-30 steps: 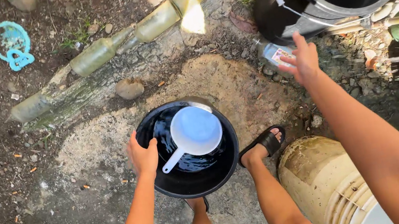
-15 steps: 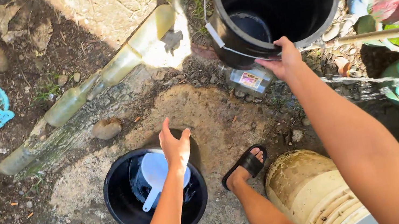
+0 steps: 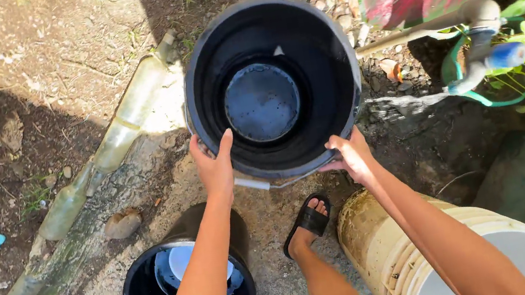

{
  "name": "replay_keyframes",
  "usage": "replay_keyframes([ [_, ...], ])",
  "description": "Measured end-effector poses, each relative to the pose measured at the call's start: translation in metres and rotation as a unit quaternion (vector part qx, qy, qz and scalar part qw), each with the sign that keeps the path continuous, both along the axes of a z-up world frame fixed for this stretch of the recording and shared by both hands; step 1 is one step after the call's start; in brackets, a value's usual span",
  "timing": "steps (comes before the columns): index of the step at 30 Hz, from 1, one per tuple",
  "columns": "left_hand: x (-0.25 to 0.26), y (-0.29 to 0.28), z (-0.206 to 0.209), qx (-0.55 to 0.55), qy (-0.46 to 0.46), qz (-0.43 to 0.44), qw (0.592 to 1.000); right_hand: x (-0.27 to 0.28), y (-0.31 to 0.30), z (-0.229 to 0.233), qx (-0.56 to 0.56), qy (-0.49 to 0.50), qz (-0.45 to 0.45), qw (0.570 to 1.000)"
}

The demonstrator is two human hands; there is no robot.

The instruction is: Watering potted plants in the garden using a bucket and water scoop.

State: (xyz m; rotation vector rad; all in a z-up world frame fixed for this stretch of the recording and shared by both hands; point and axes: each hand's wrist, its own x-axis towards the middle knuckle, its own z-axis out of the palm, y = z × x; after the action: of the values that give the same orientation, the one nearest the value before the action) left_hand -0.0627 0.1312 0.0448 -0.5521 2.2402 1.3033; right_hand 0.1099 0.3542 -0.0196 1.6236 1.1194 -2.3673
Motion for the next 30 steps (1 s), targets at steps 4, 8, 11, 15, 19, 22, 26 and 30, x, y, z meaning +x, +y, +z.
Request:
replay_keyframes([
  [4, 0.039, -0.011, -0.029, -0.113, -0.014, -0.065, 0.991, 0.074, 0.018, 0.008, -0.008, -0.043, 0.037, 0.998],
  [8, 0.089, 0.013, -0.010, -0.123, -0.062, -0.122, 0.983, 0.138, 0.040, 0.000, 0.003, -0.042, 0.028, 0.999],
  [11, 0.124, 0.026, -0.020, -0.103, -0.115, -0.115, 0.981, 0.169, 0.054, 0.005, -0.001, -0.085, 0.029, 0.996],
  [15, 0.163, 0.036, -0.073, -0.021, -0.100, -0.128, 0.986, 0.201, 0.079, -0.004, 0.016, -0.146, 0.037, 0.988],
  [19, 0.175, 0.067, -0.093, 0.008, -0.114, -0.132, 0.985, 0.208, 0.107, -0.015, 0.026, -0.200, 0.039, 0.979],
  [22, 0.182, 0.080, -0.118, 0.043, -0.114, -0.130, 0.984, 0.214, 0.120, -0.032, 0.011, -0.218, 0.028, 0.976],
  [26, 0.186, 0.092, -0.141, 0.083, -0.111, -0.133, 0.981, 0.230, 0.128, -0.069, 0.027, -0.226, 0.013, 0.974],
  [30, 0.190, 0.098, -0.170, 0.104, -0.115, -0.139, 0.978, 0.230, 0.129, -0.089, 0.034, -0.220, -0.013, 0.975],
])
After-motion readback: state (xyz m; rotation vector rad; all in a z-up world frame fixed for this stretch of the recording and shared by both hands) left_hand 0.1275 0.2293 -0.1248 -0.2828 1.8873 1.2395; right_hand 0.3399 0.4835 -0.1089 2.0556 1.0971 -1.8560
